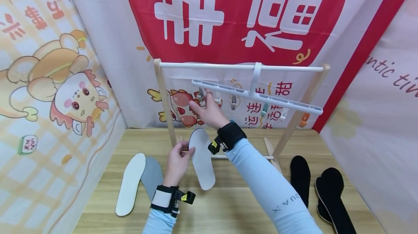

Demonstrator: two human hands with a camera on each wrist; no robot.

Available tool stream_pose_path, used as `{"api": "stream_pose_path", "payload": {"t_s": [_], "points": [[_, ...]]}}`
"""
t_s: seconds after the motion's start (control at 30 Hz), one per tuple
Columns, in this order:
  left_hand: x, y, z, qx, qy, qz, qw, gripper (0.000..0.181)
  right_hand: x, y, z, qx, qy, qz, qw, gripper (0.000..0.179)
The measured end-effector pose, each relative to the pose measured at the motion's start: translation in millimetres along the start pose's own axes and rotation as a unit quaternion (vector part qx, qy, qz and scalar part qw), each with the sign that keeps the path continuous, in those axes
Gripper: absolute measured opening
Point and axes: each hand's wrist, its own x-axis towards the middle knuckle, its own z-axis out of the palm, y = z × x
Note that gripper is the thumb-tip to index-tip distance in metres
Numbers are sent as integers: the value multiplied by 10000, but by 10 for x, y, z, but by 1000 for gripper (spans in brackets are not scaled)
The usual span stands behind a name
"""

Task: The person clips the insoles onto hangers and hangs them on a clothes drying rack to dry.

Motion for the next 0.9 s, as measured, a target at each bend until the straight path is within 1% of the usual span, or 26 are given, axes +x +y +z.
{"api": "stream_pose_path", "payload": {"t_s": [0.1,0.2,0.33,0.47,0.67,0.9], "points": [[-3,-1,-2,52,-3,-45,10000,23,4,-13,-8,-91,34,-9,10000,70],[3,7,-2,93,12,-96,9999,23,-3,-20,-14,-63,65,-29,10000,64],[11,26,-5,123,11,-134,9998,22,-11,-26,-20,246,206,-79,9995,57],[11,29,-25,152,15,-95,9998,20,-40,-33,-23,511,365,-163,9979,50],[1,41,-57,48,8,46,10000,20,-109,-74,-13,700,474,-249,9961,49],[-18,64,-95,32,28,70,10000,23,-186,-142,1,783,554,-387,9946,46]]}}
